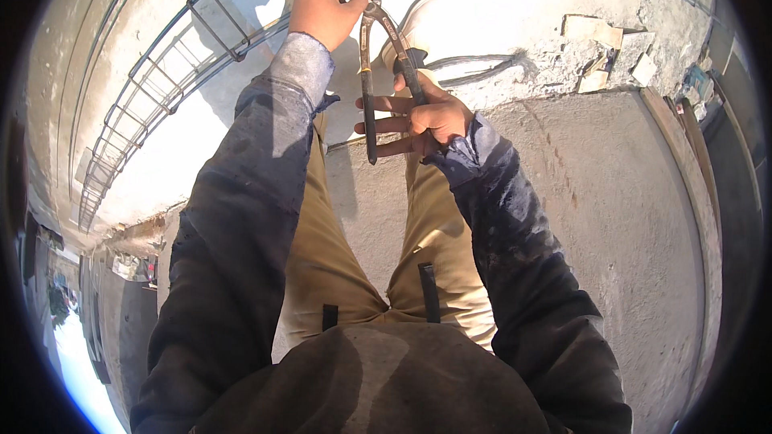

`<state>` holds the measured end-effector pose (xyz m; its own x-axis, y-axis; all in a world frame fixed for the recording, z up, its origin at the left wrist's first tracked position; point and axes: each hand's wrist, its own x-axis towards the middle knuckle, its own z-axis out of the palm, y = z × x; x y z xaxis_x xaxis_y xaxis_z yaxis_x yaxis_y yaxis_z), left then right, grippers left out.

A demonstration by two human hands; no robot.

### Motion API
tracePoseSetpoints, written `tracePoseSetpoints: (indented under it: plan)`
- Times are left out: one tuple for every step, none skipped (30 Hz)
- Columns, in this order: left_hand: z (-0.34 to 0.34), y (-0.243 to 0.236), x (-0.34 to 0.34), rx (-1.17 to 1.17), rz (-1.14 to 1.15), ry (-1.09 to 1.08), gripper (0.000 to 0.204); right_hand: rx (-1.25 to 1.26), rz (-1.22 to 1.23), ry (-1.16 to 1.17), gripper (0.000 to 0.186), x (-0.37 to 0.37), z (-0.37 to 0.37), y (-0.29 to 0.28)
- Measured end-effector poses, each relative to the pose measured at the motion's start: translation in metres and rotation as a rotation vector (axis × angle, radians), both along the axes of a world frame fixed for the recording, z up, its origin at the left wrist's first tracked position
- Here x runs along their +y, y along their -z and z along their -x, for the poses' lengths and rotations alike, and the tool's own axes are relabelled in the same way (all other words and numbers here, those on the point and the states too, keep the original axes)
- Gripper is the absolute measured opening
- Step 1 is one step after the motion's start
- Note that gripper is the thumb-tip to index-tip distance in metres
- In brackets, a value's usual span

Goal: The person uses wire and pliers to secure steel rebar rods together, twisting the wire at various intersections and then picking up a bundle of wire.

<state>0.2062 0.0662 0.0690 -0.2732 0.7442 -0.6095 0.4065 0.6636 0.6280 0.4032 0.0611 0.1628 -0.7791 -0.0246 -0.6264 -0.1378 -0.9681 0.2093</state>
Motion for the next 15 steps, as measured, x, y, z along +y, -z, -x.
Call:
tracePoseSetpoints:
  plan:
    - [0.0,0.0,0.002,0.005,0.021,0.05,0.029,-0.029,-0.023,-0.016,0.053,-0.002,0.002,-0.003]
    - [0.0,0.001,0.002,0.022,-0.002,0.039,0.032,-0.057,-0.045,-0.033,0.052,-0.002,0.003,-0.005]
    - [0.0,0.001,0.003,-0.003,0.022,0.022,0.031,-0.077,-0.054,-0.031,0.051,-0.008,-0.001,-0.001]
    - [-0.001,0.001,0.003,-0.029,0.046,0.006,0.029,-0.099,-0.064,-0.029,0.051,-0.016,-0.004,0.006]
    - [-0.002,0.002,0.004,-0.055,0.069,-0.01,0.027,-0.122,-0.036,-0.008,0.047,-0.021,-0.008,0.009]
    - [-0.004,0.006,0.002,-0.103,0.058,-0.068,0.025,-0.147,-0.009,0.014,0.044,-0.025,-0.012,0.012]
    - [-0.003,0.009,-0.001,-0.146,0.053,-0.128,0.023,-0.116,-0.035,0.027,0.039,-0.027,-0.01,0.011]
    - [-0.002,0.013,-0.004,-0.189,0.048,-0.188,0.021,-0.085,-0.062,0.04,0.034,-0.026,-0.007,0.009]
    - [-0.002,0.015,-0.01,-0.258,0.005,-0.357,0.019,-0.054,-0.088,0.053,0.031,-0.025,-0.005,0.008]
    - [0.0,0.004,-0.012,-0.326,-0.036,-0.525,0.018,-0.184,0.067,0.001,0.024,-0.022,-0.001,0.008]
    - [0.002,-0.004,-0.012,-0.4,-0.085,-0.692,0.017,-0.164,0.066,0.017,0.024,-0.021,-0.003,0.009]
    - [0.009,-0.004,-0.02,-0.401,-0.053,-0.73,0.018,-0.143,0.065,0.033,0.023,-0.02,-0.005,0.01]
    - [0.007,-0.007,-0.029,-0.366,-0.021,-0.763,0.017,-0.116,0.072,0.047,0.023,-0.021,-0.006,0.01]
    - [0.004,-0.008,-0.042,-0.331,0.011,-0.796,0.017,-0.136,0.063,0.033,0.022,-0.02,-0.006,0.009]
    - [0.001,-0.007,-0.054,-0.296,0.043,-0.828,0.018,-0.157,0.055,0.019,0.022,-0.016,-0.005,0.006]
